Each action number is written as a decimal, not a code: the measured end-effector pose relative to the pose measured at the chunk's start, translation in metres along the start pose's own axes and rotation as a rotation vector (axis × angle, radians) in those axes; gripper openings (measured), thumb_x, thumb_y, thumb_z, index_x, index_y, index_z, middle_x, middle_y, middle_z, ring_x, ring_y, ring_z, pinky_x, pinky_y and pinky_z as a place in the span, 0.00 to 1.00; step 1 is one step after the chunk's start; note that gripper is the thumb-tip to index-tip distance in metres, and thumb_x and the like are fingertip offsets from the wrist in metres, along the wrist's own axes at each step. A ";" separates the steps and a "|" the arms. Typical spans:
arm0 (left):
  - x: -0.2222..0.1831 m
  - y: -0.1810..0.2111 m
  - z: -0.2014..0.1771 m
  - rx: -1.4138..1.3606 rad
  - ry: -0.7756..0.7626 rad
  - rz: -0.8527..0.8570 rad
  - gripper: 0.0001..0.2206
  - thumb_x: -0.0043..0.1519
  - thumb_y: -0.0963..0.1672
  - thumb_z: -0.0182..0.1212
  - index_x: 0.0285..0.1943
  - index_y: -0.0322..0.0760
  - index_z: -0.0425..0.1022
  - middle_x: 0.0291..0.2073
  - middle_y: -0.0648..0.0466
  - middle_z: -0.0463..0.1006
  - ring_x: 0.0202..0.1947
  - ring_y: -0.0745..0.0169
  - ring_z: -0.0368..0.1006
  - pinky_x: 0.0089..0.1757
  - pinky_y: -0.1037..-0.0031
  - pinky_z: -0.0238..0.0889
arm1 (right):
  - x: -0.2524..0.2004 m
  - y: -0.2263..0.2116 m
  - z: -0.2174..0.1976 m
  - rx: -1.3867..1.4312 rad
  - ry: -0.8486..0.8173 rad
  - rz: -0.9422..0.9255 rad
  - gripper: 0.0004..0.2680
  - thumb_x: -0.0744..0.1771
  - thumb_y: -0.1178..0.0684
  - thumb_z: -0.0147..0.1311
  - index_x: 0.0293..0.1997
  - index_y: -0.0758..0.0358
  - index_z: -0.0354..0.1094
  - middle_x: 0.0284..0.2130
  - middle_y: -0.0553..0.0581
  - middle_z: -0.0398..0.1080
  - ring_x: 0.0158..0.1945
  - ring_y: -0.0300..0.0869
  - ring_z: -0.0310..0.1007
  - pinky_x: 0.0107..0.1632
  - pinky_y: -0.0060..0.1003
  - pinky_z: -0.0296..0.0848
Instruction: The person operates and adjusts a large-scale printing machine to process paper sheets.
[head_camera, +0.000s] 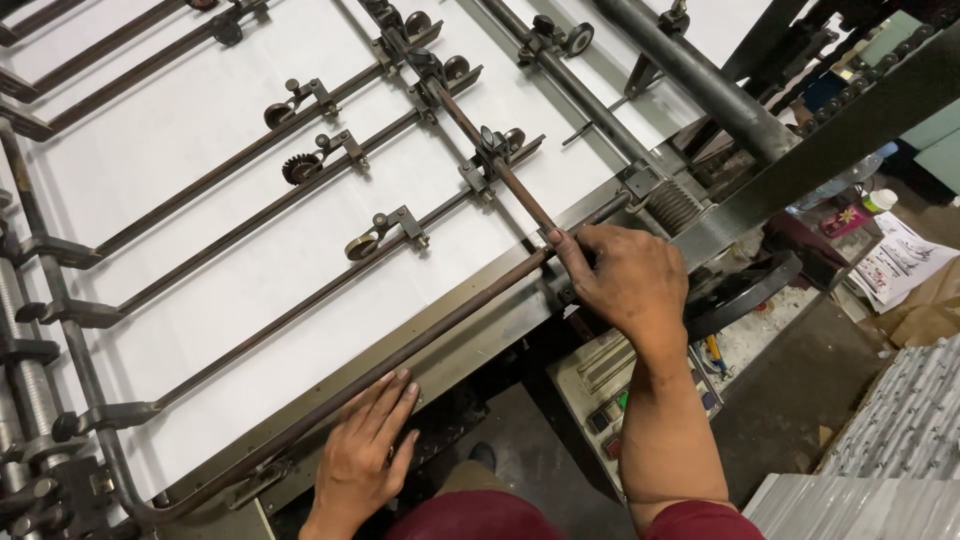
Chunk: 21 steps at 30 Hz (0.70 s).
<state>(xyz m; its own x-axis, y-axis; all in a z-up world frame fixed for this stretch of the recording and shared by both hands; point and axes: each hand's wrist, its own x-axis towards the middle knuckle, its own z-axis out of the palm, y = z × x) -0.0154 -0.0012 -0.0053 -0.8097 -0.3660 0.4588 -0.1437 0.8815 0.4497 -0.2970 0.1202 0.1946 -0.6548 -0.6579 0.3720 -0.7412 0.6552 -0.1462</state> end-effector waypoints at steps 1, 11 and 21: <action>0.000 0.000 0.000 0.001 0.000 -0.001 0.28 0.54 0.43 0.68 0.67 0.39 0.70 0.67 0.51 0.69 0.69 0.55 0.61 0.64 0.62 0.55 | 0.000 0.001 0.001 0.001 -0.001 -0.001 0.12 0.68 0.36 0.56 0.35 0.48 0.82 0.20 0.54 0.75 0.24 0.50 0.76 0.30 0.46 0.71; 0.001 0.002 -0.004 -0.021 0.016 0.006 0.28 0.55 0.42 0.68 0.68 0.37 0.70 0.68 0.49 0.68 0.70 0.51 0.61 0.64 0.60 0.55 | -0.003 0.003 0.002 -0.012 0.028 -0.038 0.15 0.69 0.35 0.56 0.31 0.52 0.80 0.20 0.56 0.73 0.24 0.53 0.75 0.29 0.47 0.70; -0.001 0.005 -0.017 -0.052 0.021 0.049 0.28 0.58 0.41 0.66 0.70 0.36 0.68 0.70 0.49 0.68 0.71 0.50 0.61 0.66 0.59 0.55 | -0.004 0.033 0.025 -0.170 0.077 -0.088 0.17 0.73 0.31 0.55 0.39 0.50 0.81 0.28 0.60 0.75 0.34 0.58 0.76 0.36 0.50 0.72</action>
<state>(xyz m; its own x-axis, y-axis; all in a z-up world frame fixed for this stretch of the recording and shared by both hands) -0.0054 -0.0015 0.0095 -0.8029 -0.3294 0.4969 -0.0737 0.8819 0.4656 -0.3220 0.1352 0.1652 -0.5702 -0.6895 0.4467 -0.7554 0.6537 0.0449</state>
